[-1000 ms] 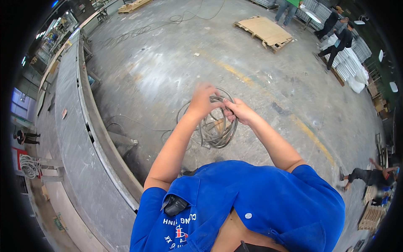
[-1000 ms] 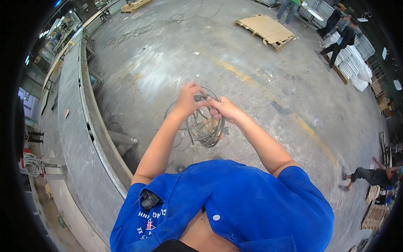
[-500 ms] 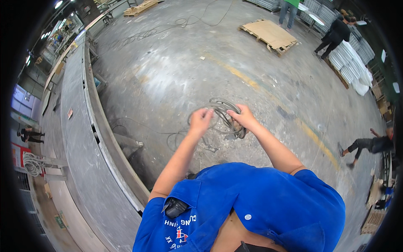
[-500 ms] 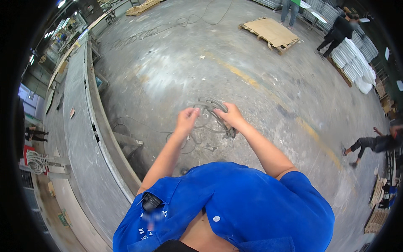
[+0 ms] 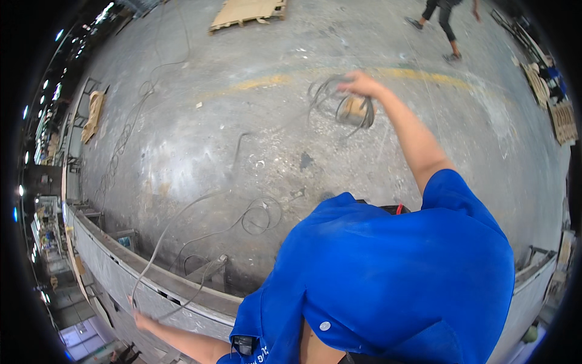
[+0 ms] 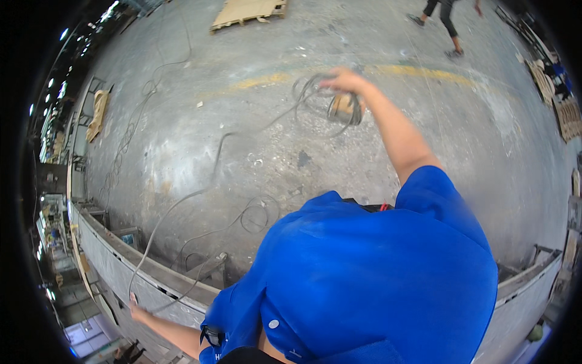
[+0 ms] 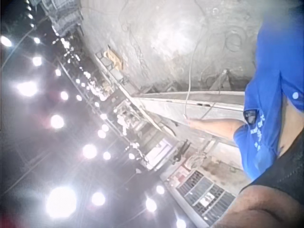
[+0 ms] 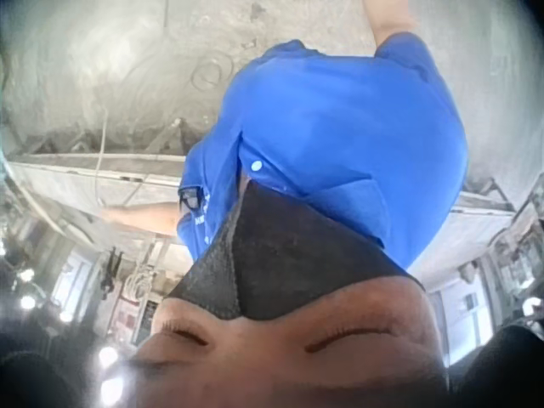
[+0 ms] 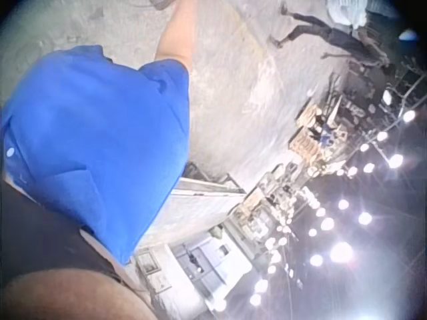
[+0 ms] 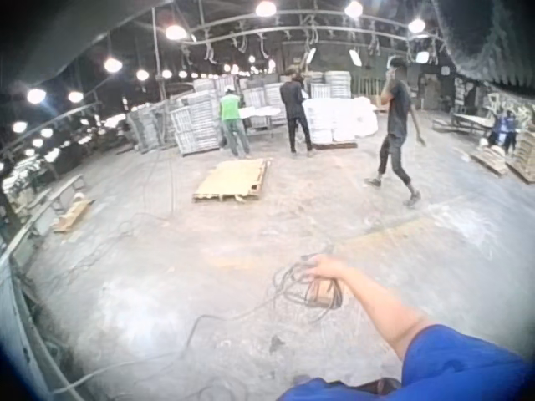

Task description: The person coils a long gray cable by hand in a workshop. They gather the cable into loops, walk to a workbench, and place the coiled cable on the surface.

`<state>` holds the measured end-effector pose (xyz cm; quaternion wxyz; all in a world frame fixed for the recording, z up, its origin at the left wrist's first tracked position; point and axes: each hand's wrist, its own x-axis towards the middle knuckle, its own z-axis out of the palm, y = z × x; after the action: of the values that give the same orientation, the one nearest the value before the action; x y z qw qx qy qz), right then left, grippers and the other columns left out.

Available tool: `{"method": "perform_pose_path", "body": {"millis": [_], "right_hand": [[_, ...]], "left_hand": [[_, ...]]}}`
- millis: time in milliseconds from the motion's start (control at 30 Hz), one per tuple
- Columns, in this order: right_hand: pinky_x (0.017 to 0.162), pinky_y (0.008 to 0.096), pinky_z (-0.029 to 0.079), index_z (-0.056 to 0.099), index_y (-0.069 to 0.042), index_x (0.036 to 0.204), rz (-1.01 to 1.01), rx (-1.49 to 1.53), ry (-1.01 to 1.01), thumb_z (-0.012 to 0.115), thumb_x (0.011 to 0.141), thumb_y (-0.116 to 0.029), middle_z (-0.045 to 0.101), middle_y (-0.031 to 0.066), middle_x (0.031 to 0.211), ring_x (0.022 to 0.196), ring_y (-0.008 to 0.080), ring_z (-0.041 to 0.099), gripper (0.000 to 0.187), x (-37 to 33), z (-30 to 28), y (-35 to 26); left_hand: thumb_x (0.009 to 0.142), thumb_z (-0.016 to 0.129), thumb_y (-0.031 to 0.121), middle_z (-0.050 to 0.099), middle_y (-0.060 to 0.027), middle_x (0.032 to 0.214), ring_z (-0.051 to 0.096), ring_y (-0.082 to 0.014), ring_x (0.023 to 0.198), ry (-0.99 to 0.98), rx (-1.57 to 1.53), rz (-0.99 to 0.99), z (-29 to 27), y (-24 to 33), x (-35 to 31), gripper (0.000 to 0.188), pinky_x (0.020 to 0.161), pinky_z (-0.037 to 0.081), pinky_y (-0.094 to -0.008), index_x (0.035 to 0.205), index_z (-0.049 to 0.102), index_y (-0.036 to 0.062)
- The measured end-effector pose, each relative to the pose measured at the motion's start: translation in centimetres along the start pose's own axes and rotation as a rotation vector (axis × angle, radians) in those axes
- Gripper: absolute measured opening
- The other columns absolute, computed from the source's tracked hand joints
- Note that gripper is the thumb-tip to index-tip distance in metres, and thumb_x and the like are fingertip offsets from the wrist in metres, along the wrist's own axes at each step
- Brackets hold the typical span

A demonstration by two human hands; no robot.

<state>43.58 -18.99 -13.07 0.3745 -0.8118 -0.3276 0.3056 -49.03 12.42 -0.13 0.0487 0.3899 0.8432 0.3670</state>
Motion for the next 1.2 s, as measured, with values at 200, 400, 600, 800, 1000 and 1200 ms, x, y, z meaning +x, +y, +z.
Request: {"method": "perform_pose_path", "body": {"millis": [200, 400, 600, 800, 1000, 1200], "right_hand": [[0.043, 0.0237, 0.033, 0.059, -0.004, 0.085, 0.086, 0.103, 0.081, 0.073, 0.068, -0.042, 0.051, 0.0007, 0.057, 0.047, 0.0081, 0.043, 0.044, -1.7, -6.4, 2.5], [0.040, 0.0221, 0.024, 0.055, -0.003, 0.082, -0.068, 0.064, 0.132, 0.074, 0.071, -0.027, 0.043, -0.0022, 0.053, 0.043, 0.0055, 0.033, 0.033, -3.6, -7.6, -1.0], [0.042, 0.0214, 0.025, 0.056, -0.001, 0.084, -0.022, 0.559, 0.017, 0.071, 0.074, -0.024, 0.043, -0.0039, 0.056, 0.046, 0.0044, 0.032, 0.030, -6.0, -7.2, -3.2], [0.041, 0.0200, 0.023, 0.056, -0.004, 0.082, -0.115, 0.646, -0.252, 0.066, 0.079, -0.022, 0.044, -0.0047, 0.059, 0.048, 0.0029, 0.032, 0.021, -7.1, -3.1, -7.6], [0.041, 0.0201, 0.025, 0.055, -0.005, 0.081, -0.171, 0.769, -0.461, 0.062, 0.083, -0.024, 0.043, -0.0047, 0.059, 0.048, 0.0029, 0.033, 0.021, -8.6, 0.2, -13.8], [0.036, 0.0174, 0.021, 0.049, -0.007, 0.076, -0.350, 1.067, -0.684, 0.047, 0.092, -0.024, 0.033, -0.0072, 0.051, 0.040, 0.0020, 0.027, 0.023, -11.5, -0.6, -22.9]], "left_hand": [[0.084, 0.055, 0.040, 0.037, 0.0020, 0.052, 0.031, -0.0071, 0.040, -0.154, -0.185, 0.169, -4.1, -1.5, -1.0, 0.037, 0.036, 0.025, -0.0237, 0.075, 0.055, 0.0040], [0.087, 0.054, 0.036, 0.033, 0.0025, 0.050, 0.029, -0.0058, 0.040, -0.452, -0.320, 0.124, 1.9, 2.3, -8.4, 0.033, 0.036, 0.023, -0.0216, 0.079, 0.053, 0.0039], [0.087, 0.053, 0.035, 0.035, 0.0033, 0.052, 0.030, -0.0055, 0.041, -0.472, -0.315, 0.090, 5.5, 2.4, -9.8, 0.031, 0.036, 0.023, -0.0213, 0.080, 0.052, 0.0042], [0.086, 0.055, 0.037, 0.043, 0.0016, 0.059, 0.037, -0.0054, 0.044, -0.526, -0.270, 0.051, 8.2, 0.5, -5.9, 0.033, 0.038, 0.029, -0.0196, 0.084, 0.054, 0.0037], [0.079, 0.061, 0.034, 0.060, -0.0164, 0.104, 0.058, -0.0312, 0.091, -0.141, 0.419, 0.560, 11.6, 0.9, -8.9, 0.049, 0.079, 0.046, -0.0400, 0.113, 0.054, -0.0001], [0.056, 0.073, 0.000, 0.033, -0.0166, 0.136, 0.030, -0.0298, 0.126, -0.944, 0.177, 1.210, 19.1, 8.2, -30.2, 0.091, 0.104, 0.025, -0.0363, 0.134, 0.026, 0.0030]]}}
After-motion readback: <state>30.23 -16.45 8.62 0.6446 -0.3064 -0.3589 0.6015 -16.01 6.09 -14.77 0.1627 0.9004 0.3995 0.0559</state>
